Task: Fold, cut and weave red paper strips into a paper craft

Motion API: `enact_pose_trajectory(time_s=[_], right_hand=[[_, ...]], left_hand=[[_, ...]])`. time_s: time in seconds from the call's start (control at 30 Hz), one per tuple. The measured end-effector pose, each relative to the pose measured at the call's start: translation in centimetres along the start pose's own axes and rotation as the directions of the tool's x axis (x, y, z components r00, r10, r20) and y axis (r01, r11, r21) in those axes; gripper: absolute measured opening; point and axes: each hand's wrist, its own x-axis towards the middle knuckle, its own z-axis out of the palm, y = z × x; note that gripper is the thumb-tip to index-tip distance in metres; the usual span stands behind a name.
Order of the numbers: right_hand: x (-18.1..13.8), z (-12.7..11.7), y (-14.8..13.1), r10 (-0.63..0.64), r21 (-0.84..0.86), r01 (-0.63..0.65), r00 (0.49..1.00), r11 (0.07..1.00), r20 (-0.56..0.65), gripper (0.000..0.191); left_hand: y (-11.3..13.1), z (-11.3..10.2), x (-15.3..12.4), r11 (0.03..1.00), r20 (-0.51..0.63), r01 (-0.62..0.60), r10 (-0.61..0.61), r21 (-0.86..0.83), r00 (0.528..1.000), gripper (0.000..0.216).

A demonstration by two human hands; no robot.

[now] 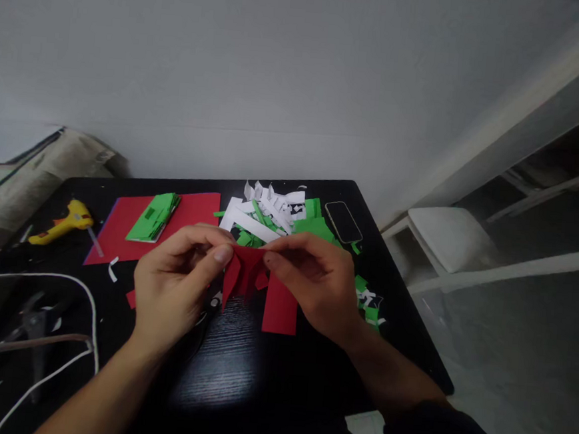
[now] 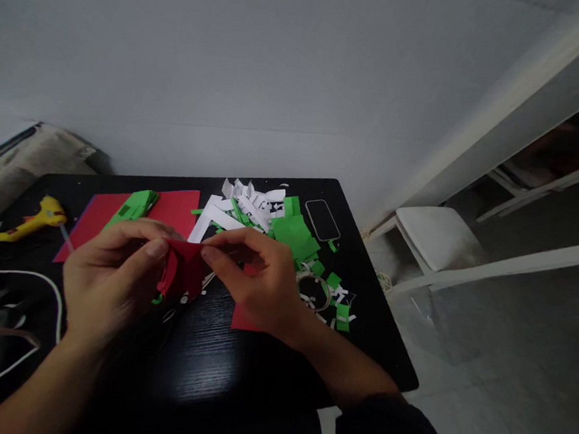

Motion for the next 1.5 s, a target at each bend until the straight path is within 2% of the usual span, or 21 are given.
enact_pose_trajectory(time_s=[0.07,0.2,0.33,0.47,0.6,1.07,1.2,1.4,1.5], right_hand=[[-0.11,0.03,0.09,-0.018,0.003,0.018,1.0,1.0,-0.004,0.009],[-0.23,0.04,0.08,-0.06,-0.007,0.06,0.998,0.998,0.013,0.009],[-0.23,0.04,-0.04,-0.031,0.007,0.031,0.999,0.999,0.009,0.006],[-0.19,0.06,0.14,-0.009,0.033,0.008,1.0,0.999,0.027,0.015],[-0.07,0.03,0.47,0.003,0.043,-0.004,0.999,0.999,0.032,0.016],[0.01,0.19,0.36,0.001,0.06,0.001,1.0,0.998,-0.03,0.019],[0.0,0.16,0.53,0.019,0.045,-0.019,1.0,0.999,-0.002,0.015],[0.3,-0.24,0.37,0.025,-0.045,-0.019,0.992,0.999,0.125,0.014],[0.49,-0.38,0.35,0.045,-0.09,-0.034,0.992,0.995,0.115,0.011]], left_hand=[[0.01,0.12,-0.06,1.0,-0.005,0.014,-0.014,-0.01,1.0,0.01],[0.04,0.4,-0.27,1.0,0.055,-0.02,0.02,0.004,0.998,0.004],[-0.06,0.51,-0.37,0.999,0.027,-0.044,0.044,0.005,0.999,0.002],[-0.18,0.47,-0.37,0.999,0.013,-0.046,0.046,0.011,0.999,0.003],[-0.21,0.53,-0.47,0.999,0.023,-0.035,0.035,0.018,0.999,0.004],[-0.17,0.44,-0.3,0.997,0.019,-0.056,0.055,0.057,0.998,0.01],[0.0,0.42,-0.34,0.991,0.028,-0.096,0.094,0.093,0.995,0.004],[0.15,0.66,-0.37,0.959,0.089,-0.215,0.202,0.183,0.975,0.002],[0.07,0.8,-0.23,0.955,0.105,-0.232,0.216,0.185,0.971,0.004]])
